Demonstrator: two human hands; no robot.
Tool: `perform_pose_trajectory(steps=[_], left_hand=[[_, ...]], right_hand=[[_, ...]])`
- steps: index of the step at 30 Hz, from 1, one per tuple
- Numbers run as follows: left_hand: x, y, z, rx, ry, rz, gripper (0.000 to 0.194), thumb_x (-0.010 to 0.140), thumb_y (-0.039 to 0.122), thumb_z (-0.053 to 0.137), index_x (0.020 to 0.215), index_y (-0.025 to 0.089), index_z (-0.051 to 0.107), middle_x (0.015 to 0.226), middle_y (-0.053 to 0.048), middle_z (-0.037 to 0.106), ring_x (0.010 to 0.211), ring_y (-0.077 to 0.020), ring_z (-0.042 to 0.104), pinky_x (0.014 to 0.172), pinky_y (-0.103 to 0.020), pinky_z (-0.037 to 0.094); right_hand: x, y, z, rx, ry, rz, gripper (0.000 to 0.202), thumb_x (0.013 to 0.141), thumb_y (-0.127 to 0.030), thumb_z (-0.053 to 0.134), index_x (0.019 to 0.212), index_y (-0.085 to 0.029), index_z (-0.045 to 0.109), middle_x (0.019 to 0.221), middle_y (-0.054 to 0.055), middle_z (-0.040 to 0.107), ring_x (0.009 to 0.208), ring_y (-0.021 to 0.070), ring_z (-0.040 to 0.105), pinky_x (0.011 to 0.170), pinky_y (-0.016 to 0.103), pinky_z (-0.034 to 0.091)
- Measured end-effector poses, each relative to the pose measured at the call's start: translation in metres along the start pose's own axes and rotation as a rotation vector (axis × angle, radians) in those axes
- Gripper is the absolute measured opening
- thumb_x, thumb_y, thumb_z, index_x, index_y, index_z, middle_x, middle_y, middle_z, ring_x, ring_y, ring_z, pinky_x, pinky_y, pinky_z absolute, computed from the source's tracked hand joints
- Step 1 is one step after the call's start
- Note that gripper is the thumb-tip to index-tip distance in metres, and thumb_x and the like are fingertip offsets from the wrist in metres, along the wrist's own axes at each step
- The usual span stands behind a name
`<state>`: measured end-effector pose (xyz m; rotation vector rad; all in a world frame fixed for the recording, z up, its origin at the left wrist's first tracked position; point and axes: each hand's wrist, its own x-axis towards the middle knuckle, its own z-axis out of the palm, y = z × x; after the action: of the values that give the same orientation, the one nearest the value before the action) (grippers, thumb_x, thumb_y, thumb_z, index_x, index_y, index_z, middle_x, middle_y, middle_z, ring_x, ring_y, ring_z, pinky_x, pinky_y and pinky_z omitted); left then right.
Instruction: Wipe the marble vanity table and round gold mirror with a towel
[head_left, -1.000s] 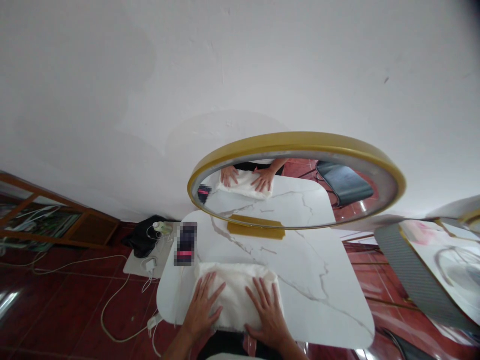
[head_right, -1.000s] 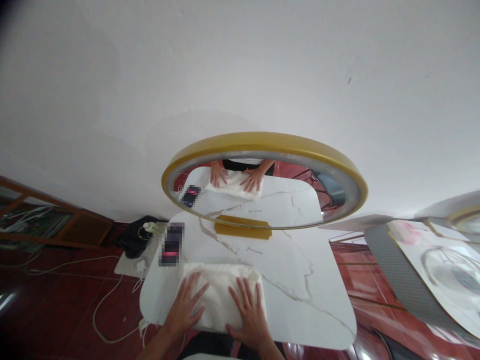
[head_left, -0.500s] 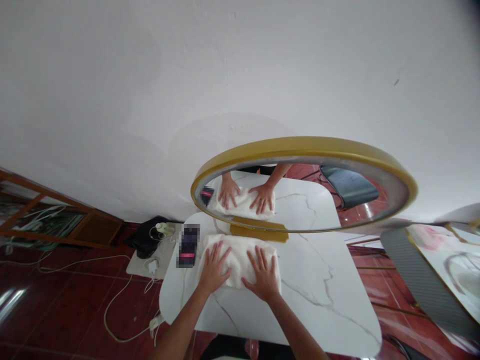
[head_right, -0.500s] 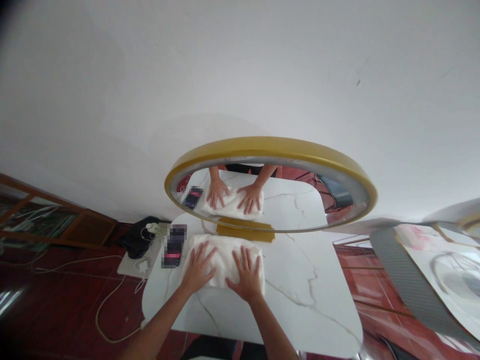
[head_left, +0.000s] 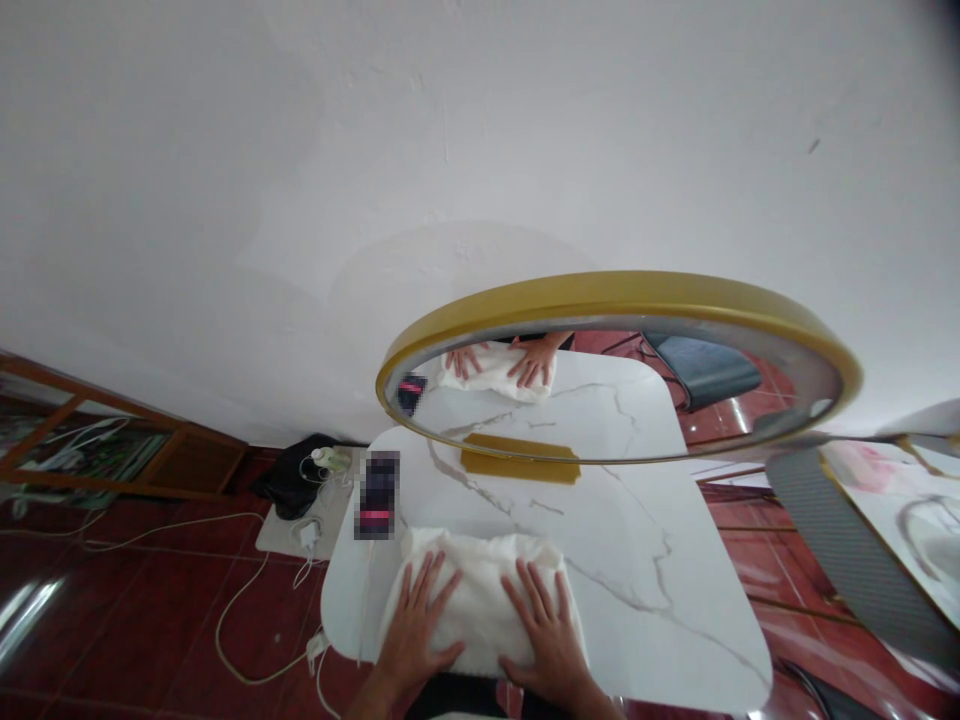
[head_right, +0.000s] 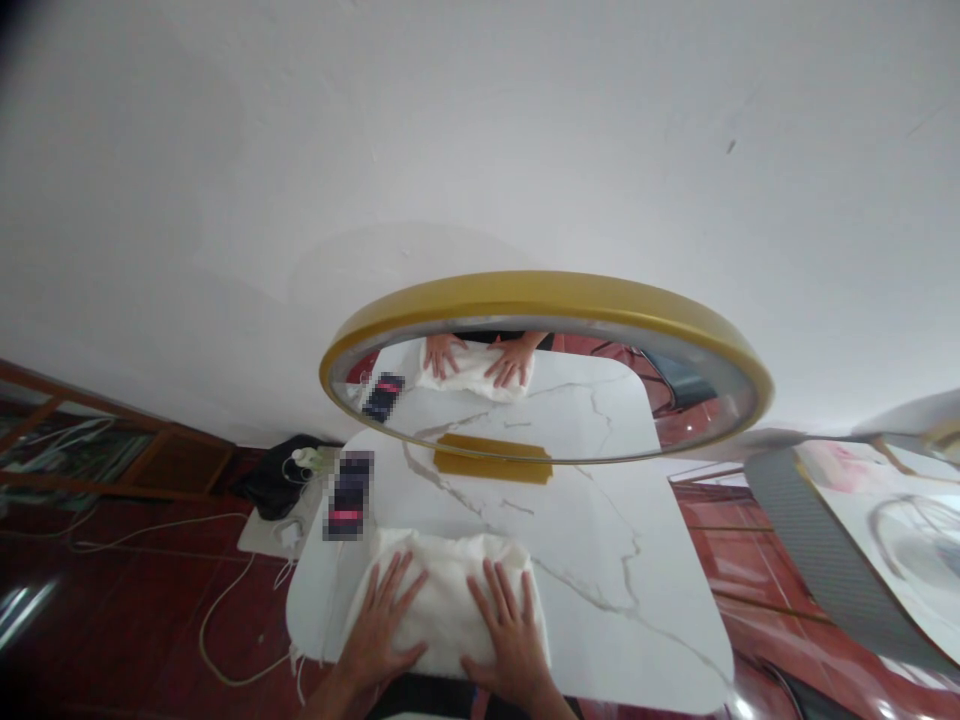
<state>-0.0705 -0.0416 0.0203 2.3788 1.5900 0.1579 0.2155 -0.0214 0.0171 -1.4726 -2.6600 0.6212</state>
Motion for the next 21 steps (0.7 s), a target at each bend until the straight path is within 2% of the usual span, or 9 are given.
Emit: perform_pose_trajectory(steps=[3, 7, 15, 18, 21], left_hand=[[-0.002, -0.002, 0.006, 0.018, -0.013, 0.01, 0.089, 0.072, 0.072, 0.05, 0.146, 0.032, 0.018, 0.154, -0.007, 0.017, 0.139, -0.034, 0.019, 0.11, -0.053, 0.01], [0.014, -0.002, 0.009, 0.037, 0.019, 0.009, 0.089, 0.073, 0.074, 0.047, 0.146, 0.03, 0.019, 0.154, -0.009, 0.017, 0.138, -0.0354, 0.018, 0.109, -0.054, 0.007], [0.083, 0.008, 0.002, 0.013, 0.094, -0.06, 0.089, 0.072, 0.07, 0.054, 0.145, 0.033, 0.019, 0.154, -0.006, 0.016, 0.139, -0.0349, 0.017, 0.11, -0.052, 0.01], [0.109, 0.016, 0.003, 0.003, 0.118, -0.1, 0.092, 0.07, 0.064, 0.062, 0.145, 0.034, 0.018, 0.155, -0.005, 0.015, 0.139, -0.0347, 0.017, 0.109, -0.054, 0.012], [0.123, 0.023, 0.005, 0.0, 0.129, -0.133, 0.093, 0.069, 0.058, 0.066, 0.145, 0.034, 0.019, 0.154, -0.006, 0.016, 0.139, -0.0357, 0.015, 0.109, -0.054, 0.013]], right_hand=[[-0.004, 0.002, 0.005, 0.011, -0.013, -0.006, 0.1, 0.066, -0.073, 0.053, 0.146, -0.032, 0.011, 0.154, 0.008, 0.01, 0.137, 0.0394, 0.017, 0.104, 0.064, -0.013], [0.005, 0.004, 0.004, -0.018, 0.034, 0.037, 0.1, 0.065, -0.07, 0.056, 0.146, -0.032, 0.012, 0.154, 0.007, 0.009, 0.137, 0.0392, 0.016, 0.105, 0.063, -0.011], [0.041, 0.025, -0.022, -0.238, 0.219, 0.138, 0.087, 0.076, -0.063, 0.047, 0.147, -0.028, 0.012, 0.153, 0.007, 0.013, 0.139, 0.0355, 0.014, 0.108, 0.06, -0.001], [0.054, 0.036, -0.032, -0.28, 0.248, 0.176, 0.083, 0.078, -0.059, 0.046, 0.147, -0.027, 0.011, 0.153, 0.006, 0.013, 0.139, 0.0339, 0.013, 0.108, 0.06, 0.002], [0.059, 0.042, -0.038, -0.286, 0.254, 0.191, 0.081, 0.08, -0.057, 0.045, 0.147, -0.028, 0.01, 0.153, 0.006, 0.013, 0.139, 0.0323, 0.014, 0.109, 0.059, 0.003]])
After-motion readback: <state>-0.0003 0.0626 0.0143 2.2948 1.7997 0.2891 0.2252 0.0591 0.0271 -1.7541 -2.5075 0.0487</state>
